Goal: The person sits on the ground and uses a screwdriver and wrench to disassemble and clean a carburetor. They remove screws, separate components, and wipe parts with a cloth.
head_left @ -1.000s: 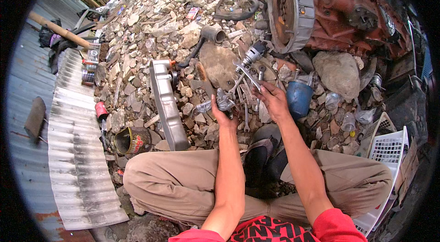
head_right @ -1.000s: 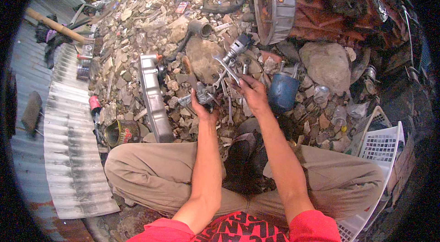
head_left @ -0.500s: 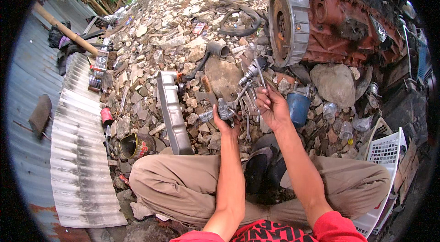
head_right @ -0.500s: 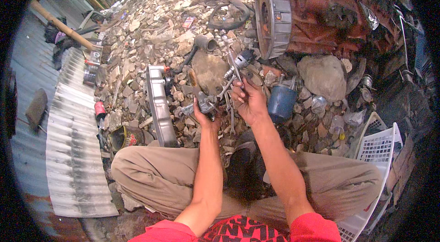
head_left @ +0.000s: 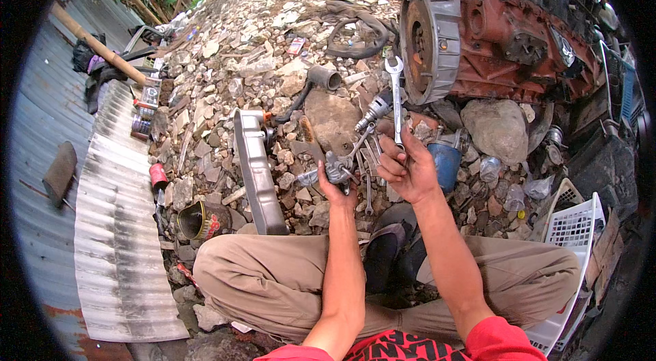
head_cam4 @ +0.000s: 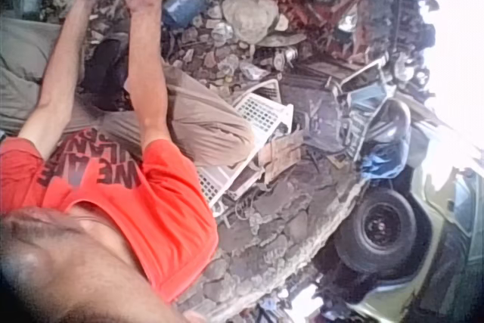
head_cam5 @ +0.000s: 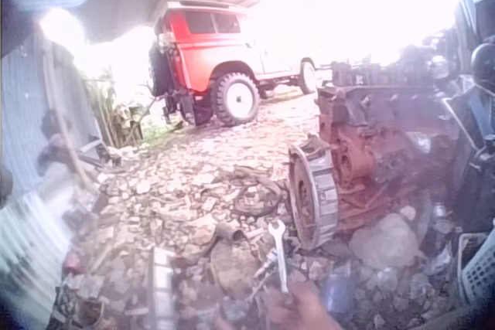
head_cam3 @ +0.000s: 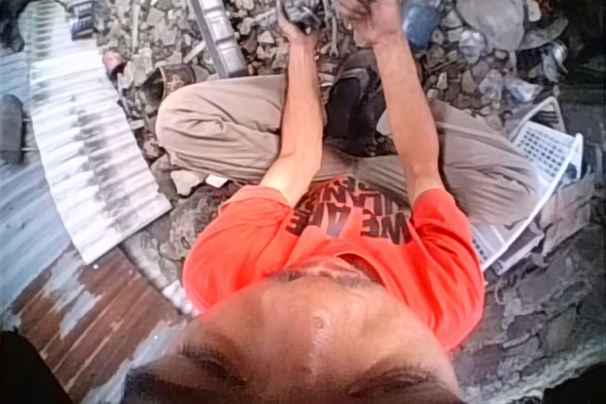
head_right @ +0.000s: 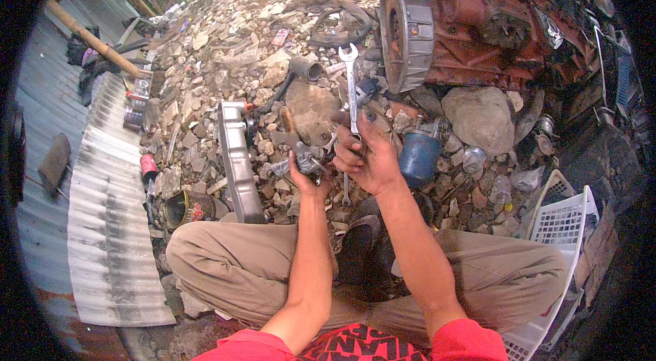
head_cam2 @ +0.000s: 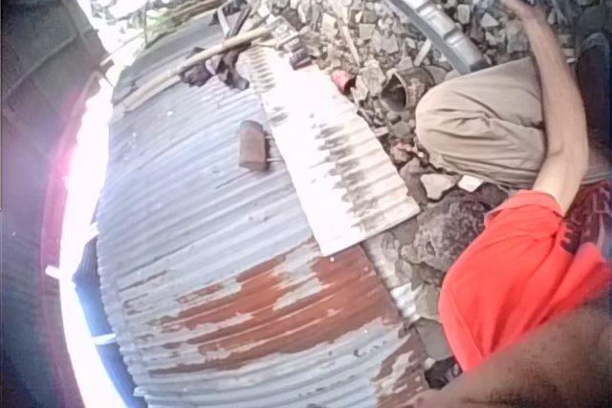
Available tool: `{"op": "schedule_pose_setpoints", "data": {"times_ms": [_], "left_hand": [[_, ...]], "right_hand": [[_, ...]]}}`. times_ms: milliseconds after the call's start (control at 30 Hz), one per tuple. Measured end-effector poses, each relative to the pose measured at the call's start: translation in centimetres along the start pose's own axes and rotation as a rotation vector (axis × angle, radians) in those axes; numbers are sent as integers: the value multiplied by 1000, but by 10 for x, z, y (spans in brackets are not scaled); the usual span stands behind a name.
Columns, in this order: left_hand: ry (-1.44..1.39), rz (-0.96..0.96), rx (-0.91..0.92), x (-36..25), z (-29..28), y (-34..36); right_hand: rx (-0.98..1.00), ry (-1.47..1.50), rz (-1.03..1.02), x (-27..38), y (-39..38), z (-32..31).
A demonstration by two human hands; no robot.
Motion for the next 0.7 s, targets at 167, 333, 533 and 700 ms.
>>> {"op": "schedule_pose_setpoints", "data": {"times_ms": [167, 333, 533, 700], "left_hand": [[16, 21, 63, -7, -14, 9], [90, 70, -97, -25, -32, 12], [38, 59, -187, -27, -33, 3], [28, 69, -205, -31, -45, 7]], "right_hand": [[-103, -122, -4, -7, 5, -13], [-765, -893, -10, 3, -2, -156], [-1058, -1645, 30, 9, -40, -277], [-1042, -1976, -318, -9, -36, -204]]}}
Point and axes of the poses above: each hand's wrist, its own y-axis towards the middle knuckle, its own z-axis out of the palm, x = y × z, the point moved 8 cm from there along y, towards the middle knuckle, and after that the axes turned 6 degrees about z, right-handed, at the moved point
